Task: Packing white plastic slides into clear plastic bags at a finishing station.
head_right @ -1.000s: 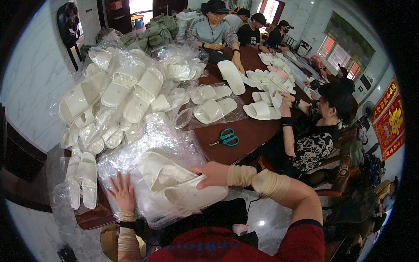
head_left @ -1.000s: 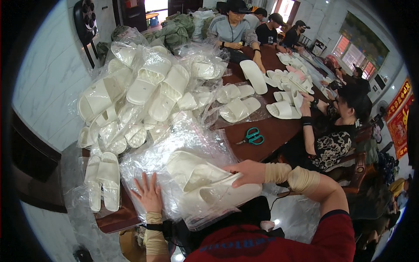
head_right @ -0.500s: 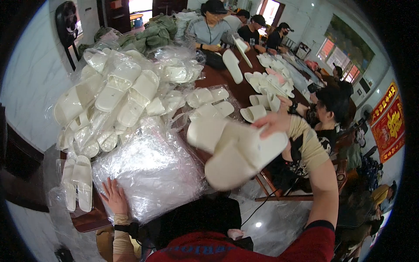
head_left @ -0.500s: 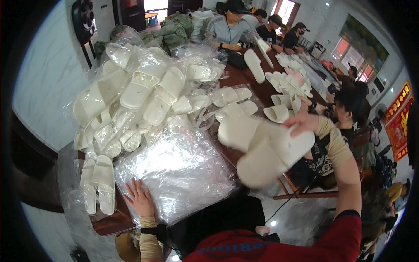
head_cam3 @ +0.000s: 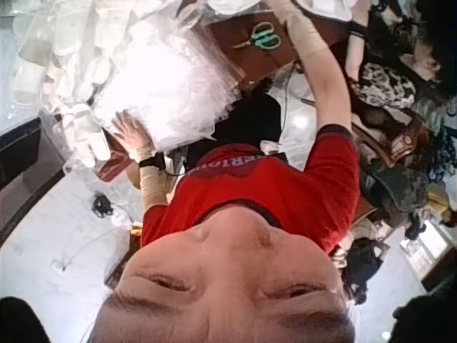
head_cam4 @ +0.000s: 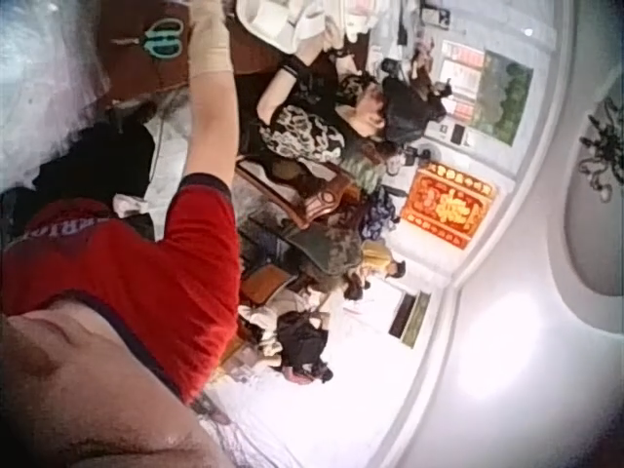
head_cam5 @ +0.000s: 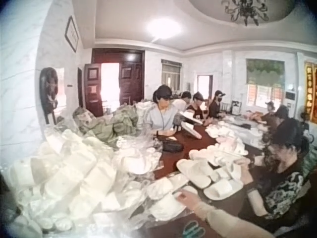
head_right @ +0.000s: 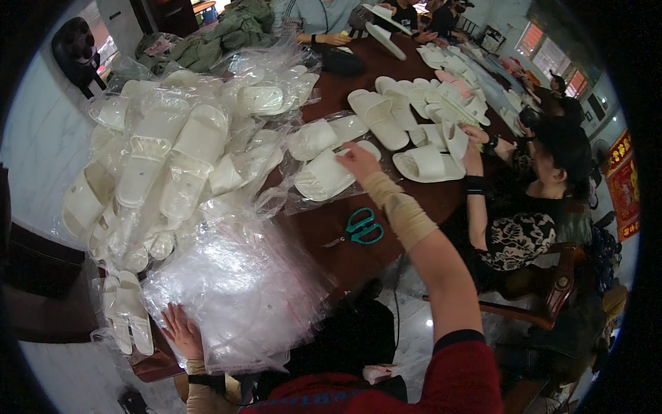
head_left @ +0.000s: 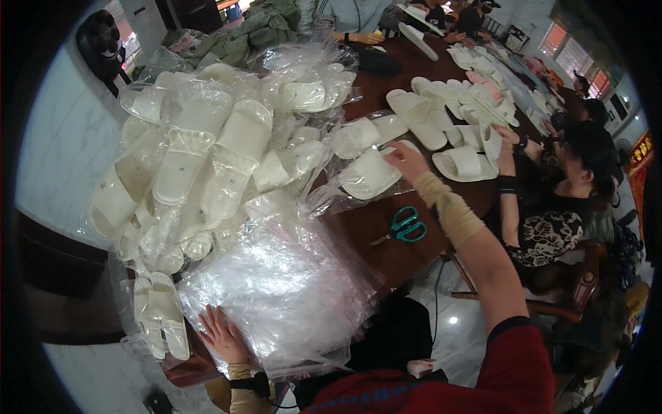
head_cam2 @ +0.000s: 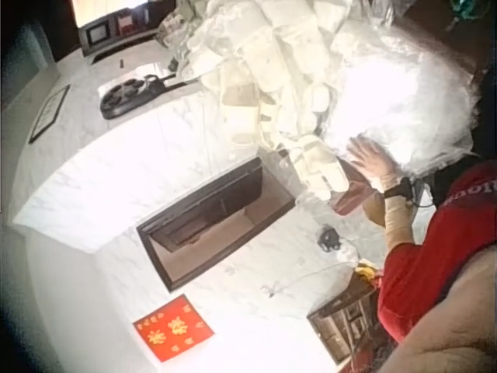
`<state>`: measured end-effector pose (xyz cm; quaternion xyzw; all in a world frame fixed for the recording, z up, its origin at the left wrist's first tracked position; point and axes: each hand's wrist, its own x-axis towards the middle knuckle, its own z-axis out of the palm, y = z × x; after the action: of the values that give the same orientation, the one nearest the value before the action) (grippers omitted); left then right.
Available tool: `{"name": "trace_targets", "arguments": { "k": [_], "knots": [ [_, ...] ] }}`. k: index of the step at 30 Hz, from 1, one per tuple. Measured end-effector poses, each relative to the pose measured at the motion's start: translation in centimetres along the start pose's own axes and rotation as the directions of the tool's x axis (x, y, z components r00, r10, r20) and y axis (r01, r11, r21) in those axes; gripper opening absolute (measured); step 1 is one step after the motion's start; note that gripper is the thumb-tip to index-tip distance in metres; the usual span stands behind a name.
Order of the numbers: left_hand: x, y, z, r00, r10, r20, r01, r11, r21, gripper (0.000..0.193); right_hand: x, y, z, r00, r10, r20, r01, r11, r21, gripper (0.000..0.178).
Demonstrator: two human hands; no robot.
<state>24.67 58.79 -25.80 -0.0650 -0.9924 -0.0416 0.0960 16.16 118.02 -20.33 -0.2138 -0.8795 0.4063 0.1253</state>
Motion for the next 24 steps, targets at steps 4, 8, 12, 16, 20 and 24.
{"name": "trace_targets", "arguments": {
  "k": [4, 8, 12, 16, 20, 24],
  "knots": [
    [0.0, 0.5, 0.1, 1.0, 0.012, 0.008, -0.012, 1.0, -0.005, 0.049, 3.5, -0.5, 5.7, 0.937, 0.196, -0.289, -0.252, 0.953, -0.17, 0.068],
    [-0.1, 0.9, -0.5, 1.0, 0.004, 0.021, -0.003, 0.999, -0.044, 0.049, 5.6, 3.2, 5.2, 0.989, 0.123, -0.08, -0.13, 0.987, -0.094, 0.052],
    [0.6, 0.7, 0.9, 1.0, 0.031, 0.004, -0.031, 0.997, -0.071, 0.048, 5.2, 3.4, -1.7, 0.994, 0.028, -0.109, -0.008, 0.983, 0.182, 0.029],
    [-0.2, -1.3, 0.0, 1.0, -0.018, -0.016, 0.018, 1.0, -0.005, 0.05, -6.6, -13.8, -4.4, 0.991, -0.051, 0.12, -0.025, 0.826, 0.563, 0.024],
    [0.0, -0.9, 0.2, 0.998, 0.014, -0.057, -0.018, 0.997, -0.072, 0.051, -20.6, -29.4, -4.5, 0.993, -0.116, -0.026, 0.102, 0.72, 0.686, 0.021],
    [-0.8, -2.4, 2.6, 0.998, -0.06, 0.028, 0.063, 0.743, -0.667, 0.052, -28.5, -35.8, -1.9, 0.989, -0.135, 0.057, 0.037, 0.609, 0.792, 0.02]
  ]
}}
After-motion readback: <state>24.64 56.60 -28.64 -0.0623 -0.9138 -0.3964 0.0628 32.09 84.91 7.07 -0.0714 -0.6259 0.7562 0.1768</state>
